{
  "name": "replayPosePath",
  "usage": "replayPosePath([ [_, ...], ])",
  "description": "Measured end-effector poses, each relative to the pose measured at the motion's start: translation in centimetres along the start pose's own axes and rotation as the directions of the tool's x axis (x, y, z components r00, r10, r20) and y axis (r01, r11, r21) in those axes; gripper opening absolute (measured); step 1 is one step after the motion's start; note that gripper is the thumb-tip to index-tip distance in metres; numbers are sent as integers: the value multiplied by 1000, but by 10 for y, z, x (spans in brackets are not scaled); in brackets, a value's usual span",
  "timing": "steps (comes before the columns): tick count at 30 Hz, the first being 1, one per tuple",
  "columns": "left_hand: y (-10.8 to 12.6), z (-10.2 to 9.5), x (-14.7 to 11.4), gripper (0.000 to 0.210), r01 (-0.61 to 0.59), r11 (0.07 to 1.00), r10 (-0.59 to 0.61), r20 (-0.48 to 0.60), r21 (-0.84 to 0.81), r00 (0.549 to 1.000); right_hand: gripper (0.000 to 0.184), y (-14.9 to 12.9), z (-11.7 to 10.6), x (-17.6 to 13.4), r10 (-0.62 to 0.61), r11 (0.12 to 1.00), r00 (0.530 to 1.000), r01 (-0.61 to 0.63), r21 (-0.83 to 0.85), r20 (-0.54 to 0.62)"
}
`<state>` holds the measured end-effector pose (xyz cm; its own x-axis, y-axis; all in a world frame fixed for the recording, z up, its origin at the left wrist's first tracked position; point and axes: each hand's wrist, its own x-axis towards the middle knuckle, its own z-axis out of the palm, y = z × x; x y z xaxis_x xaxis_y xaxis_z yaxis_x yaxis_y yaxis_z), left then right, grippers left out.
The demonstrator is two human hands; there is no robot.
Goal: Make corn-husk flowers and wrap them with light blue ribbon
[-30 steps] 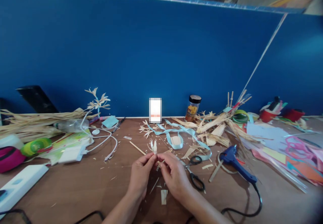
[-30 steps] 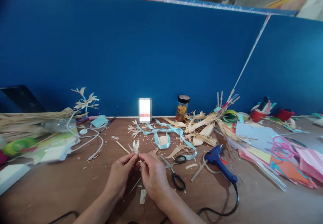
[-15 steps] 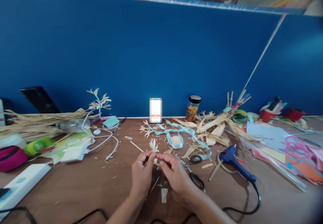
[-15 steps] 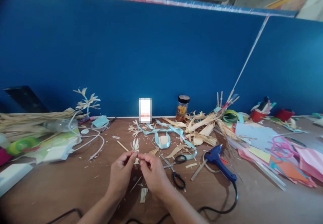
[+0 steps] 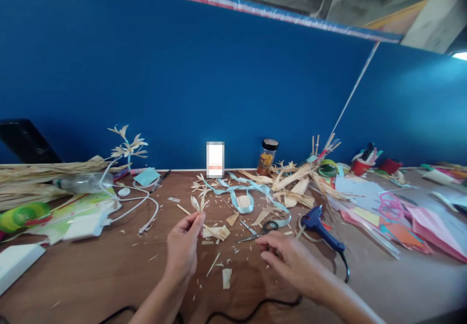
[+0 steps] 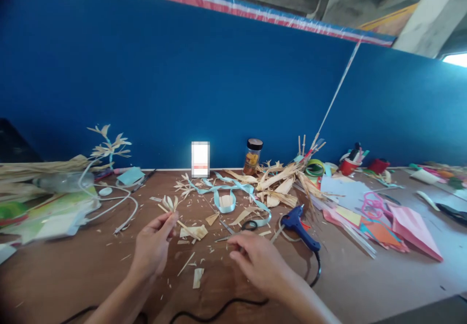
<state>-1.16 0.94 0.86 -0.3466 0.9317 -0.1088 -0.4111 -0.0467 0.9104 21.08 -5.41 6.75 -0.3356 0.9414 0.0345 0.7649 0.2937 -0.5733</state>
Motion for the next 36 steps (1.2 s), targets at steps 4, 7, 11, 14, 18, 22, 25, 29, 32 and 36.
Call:
replayPosePath([
  [4, 5, 1, 0, 28, 9, 998, -10, -10, -55, 1000, 24, 16, -11, -15, 49, 987, 994, -63, -151, -93],
  [7, 5, 1, -1, 27, 12, 999, -12, 10, -52, 1000, 22, 26, -7, -23, 92, 961, 991, -113, -253, -96],
  [11, 3, 1, -2, 25, 5, 1000, -4, 42, -27, 999, 21, 33, 7, -24, 141, 924, 987, -160, -348, -82],
  [14, 1, 3, -4, 26, -17, 1000, 17, 67, -3, 998, 18, 33, 15, -16, 124, 912, 988, -149, -381, -88],
  [18, 0, 2, -6, 25, -30, 998, 25, 90, 47, 996, 22, 25, 20, -2, 145, 913, 989, -145, -382, -31],
  [22, -2, 0, -6, 23, -38, 997, 31, 102, 66, 994, 27, 16, 23, 3, 192, 910, 981, -166, -381, 32],
  [25, -3, -1, -5, 21, -40, 996, 31, 108, 78, 994, 27, 12, 26, 2, 187, 918, 981, -159, -363, 45],
  [29, -4, -1, -4, 22, -52, 996, 46, 83, 75, 995, 21, 9, 29, 0, 153, 937, 986, -124, -328, 63],
  [32, -5, -1, -3, 28, -51, 996, 48, 46, 66, 998, 17, 8, 31, -2, 107, 946, 993, -87, -311, 48],
  [36, -5, -2, -3, 33, -8, 998, 8, 7, 69, 1000, 14, 7, 29, -4, 63, 945, 998, -51, -323, 28],
])
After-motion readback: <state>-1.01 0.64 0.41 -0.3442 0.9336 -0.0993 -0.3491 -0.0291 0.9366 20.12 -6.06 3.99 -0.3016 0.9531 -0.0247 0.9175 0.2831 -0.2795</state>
